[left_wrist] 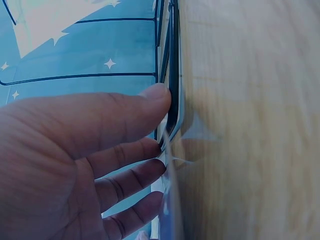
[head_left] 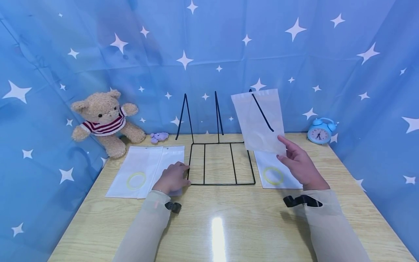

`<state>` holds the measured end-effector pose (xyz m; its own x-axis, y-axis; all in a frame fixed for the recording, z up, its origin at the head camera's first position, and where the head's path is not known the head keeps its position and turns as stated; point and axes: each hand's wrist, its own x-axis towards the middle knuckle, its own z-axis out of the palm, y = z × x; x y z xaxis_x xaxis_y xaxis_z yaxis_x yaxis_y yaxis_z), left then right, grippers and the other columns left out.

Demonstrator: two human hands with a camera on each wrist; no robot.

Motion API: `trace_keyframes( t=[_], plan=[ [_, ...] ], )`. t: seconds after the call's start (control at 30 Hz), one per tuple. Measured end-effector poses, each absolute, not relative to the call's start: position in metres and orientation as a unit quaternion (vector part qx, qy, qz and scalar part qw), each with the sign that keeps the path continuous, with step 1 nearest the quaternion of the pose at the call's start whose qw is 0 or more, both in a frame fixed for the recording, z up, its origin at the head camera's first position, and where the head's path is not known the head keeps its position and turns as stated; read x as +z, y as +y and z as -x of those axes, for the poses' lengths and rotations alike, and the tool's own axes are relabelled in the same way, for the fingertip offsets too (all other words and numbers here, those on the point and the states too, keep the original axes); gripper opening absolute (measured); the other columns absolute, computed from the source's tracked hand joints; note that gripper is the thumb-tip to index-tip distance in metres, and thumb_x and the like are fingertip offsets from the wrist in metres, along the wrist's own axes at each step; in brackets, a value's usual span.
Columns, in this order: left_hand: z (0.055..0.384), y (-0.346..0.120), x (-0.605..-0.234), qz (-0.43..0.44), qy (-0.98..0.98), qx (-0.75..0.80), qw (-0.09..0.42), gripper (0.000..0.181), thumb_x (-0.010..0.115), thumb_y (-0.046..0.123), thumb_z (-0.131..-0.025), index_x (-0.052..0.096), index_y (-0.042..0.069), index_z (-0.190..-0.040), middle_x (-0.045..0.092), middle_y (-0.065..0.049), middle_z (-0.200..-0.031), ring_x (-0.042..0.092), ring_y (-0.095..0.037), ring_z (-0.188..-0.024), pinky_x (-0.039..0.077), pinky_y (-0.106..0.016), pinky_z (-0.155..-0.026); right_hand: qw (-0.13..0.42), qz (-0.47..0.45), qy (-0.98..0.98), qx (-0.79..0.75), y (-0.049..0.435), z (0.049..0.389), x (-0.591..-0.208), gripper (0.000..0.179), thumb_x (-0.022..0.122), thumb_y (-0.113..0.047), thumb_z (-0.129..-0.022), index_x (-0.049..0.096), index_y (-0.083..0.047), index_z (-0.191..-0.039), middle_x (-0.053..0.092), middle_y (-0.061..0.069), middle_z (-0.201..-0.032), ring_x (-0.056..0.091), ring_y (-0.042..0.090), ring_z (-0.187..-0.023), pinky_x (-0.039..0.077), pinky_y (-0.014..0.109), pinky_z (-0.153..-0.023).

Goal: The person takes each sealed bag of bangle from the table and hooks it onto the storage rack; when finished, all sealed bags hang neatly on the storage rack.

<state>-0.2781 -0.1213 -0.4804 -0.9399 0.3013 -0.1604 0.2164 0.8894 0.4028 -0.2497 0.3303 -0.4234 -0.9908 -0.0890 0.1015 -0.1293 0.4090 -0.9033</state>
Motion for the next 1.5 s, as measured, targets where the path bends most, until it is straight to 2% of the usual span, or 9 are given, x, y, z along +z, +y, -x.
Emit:
trace_keyframes(
  t=[0.17, 0.27, 0.53, 0.63, 0.77, 0.83, 0.93, 1.2, 1.5],
  plan=[
    [0.278, -0.121, -0.480, -0.135, 0.966, 0.190, 0.109, 0.067, 0.081, 0.029, -0.092, 0.058, 0.011, -0.152, 0.054, -0.013, -0.152, 0.052, -0.040, -0.137, 0.044, -0.062, -0.109, 0.013, -0.062, -0.842, 0.537, 0.329, 0.248, -0.422, 0.069, 0.056, -0.011, -0.109, 0.028, -0.034, -0.168, 0.027, 0.010, -0.174, 0.035, 0.042, -0.154, 0.045, 0.037, -0.116],
    [0.278, -0.121, -0.480, -0.135, 0.966, 0.190, 0.111, 0.067, 0.081, 0.030, -0.092, 0.057, 0.011, -0.152, 0.054, -0.013, -0.152, 0.051, -0.040, -0.137, 0.044, -0.062, -0.109, 0.018, -0.070, -0.835, 0.546, 0.330, 0.248, -0.422, 0.068, 0.056, -0.009, -0.109, 0.028, -0.028, -0.168, 0.029, 0.013, -0.172, 0.036, 0.042, -0.154, 0.047, 0.017, -0.106],
    [0.278, -0.121, -0.480, -0.133, 0.967, 0.189, 0.108, 0.067, 0.081, 0.030, -0.092, 0.058, 0.010, -0.152, 0.054, -0.013, -0.152, 0.052, -0.040, -0.137, 0.044, -0.061, -0.109, 0.016, -0.077, -0.822, 0.563, 0.334, 0.250, -0.427, 0.067, 0.058, -0.014, -0.109, 0.028, -0.025, -0.168, 0.031, 0.012, -0.172, 0.036, 0.041, -0.154, 0.046, 0.011, -0.103],
    [0.278, -0.121, -0.480, -0.133, 0.967, 0.188, 0.109, 0.067, 0.081, 0.030, -0.092, 0.058, 0.010, -0.152, 0.054, -0.013, -0.152, 0.052, -0.040, -0.137, 0.045, -0.061, -0.109, 0.017, -0.073, -0.826, 0.559, 0.335, 0.251, -0.429, 0.067, 0.058, -0.015, -0.109, 0.028, -0.026, -0.169, 0.031, 0.013, -0.172, 0.037, 0.039, -0.154, 0.046, 0.017, -0.108],
    [0.278, -0.121, -0.480, -0.132, 0.967, 0.189, 0.111, 0.068, 0.081, 0.030, -0.092, 0.058, 0.010, -0.152, 0.054, -0.014, -0.152, 0.051, -0.040, -0.137, 0.044, -0.061, -0.109, 0.010, -0.031, -0.841, 0.540, 0.337, 0.253, -0.429, 0.068, 0.060, -0.022, -0.109, 0.028, -0.032, -0.168, 0.031, 0.008, -0.173, 0.037, 0.036, -0.155, 0.041, 0.043, -0.120],
    [0.278, -0.121, -0.479, -0.131, 0.967, 0.190, 0.111, 0.068, 0.082, 0.030, -0.092, 0.057, 0.010, -0.152, 0.054, -0.014, -0.152, 0.051, -0.040, -0.137, 0.044, -0.061, -0.109, 0.002, -0.007, -0.850, 0.526, 0.339, 0.253, -0.428, 0.070, 0.062, -0.028, -0.108, 0.027, -0.032, -0.169, 0.031, 0.009, -0.173, 0.036, 0.037, -0.155, 0.036, 0.057, -0.121],
    [0.278, -0.121, -0.480, -0.131, 0.967, 0.189, 0.110, 0.068, 0.082, 0.030, -0.092, 0.057, 0.011, -0.152, 0.054, -0.014, -0.152, 0.052, -0.039, -0.136, 0.045, -0.061, -0.109, -0.018, 0.018, -0.868, 0.496, 0.346, 0.253, -0.427, 0.076, 0.064, -0.039, -0.106, 0.023, -0.030, -0.170, 0.030, 0.015, -0.172, 0.035, 0.044, -0.154, 0.035, 0.067, -0.118],
    [0.279, -0.121, -0.480, -0.132, 0.968, 0.184, 0.111, 0.068, 0.081, 0.031, -0.092, 0.057, 0.011, -0.152, 0.054, -0.014, -0.152, 0.052, -0.040, -0.136, 0.045, -0.061, -0.108, -0.079, 0.031, -0.912, 0.401, 0.377, 0.246, -0.421, 0.085, 0.063, -0.047, -0.105, 0.021, -0.011, -0.169, 0.032, 0.034, -0.165, 0.034, 0.057, -0.148, 0.039, 0.070, -0.113],
    [0.280, -0.122, -0.481, -0.132, 0.968, 0.181, 0.114, 0.068, 0.081, 0.031, -0.092, 0.057, 0.012, -0.153, 0.054, -0.013, -0.152, 0.052, -0.040, -0.136, 0.045, -0.062, -0.108, -0.150, 0.048, -0.919, 0.360, 0.403, 0.249, -0.430, 0.087, 0.069, -0.044, -0.102, 0.028, -0.003, -0.166, 0.038, 0.037, -0.158, 0.039, 0.057, -0.141, 0.041, 0.071, -0.107]
  ],
)
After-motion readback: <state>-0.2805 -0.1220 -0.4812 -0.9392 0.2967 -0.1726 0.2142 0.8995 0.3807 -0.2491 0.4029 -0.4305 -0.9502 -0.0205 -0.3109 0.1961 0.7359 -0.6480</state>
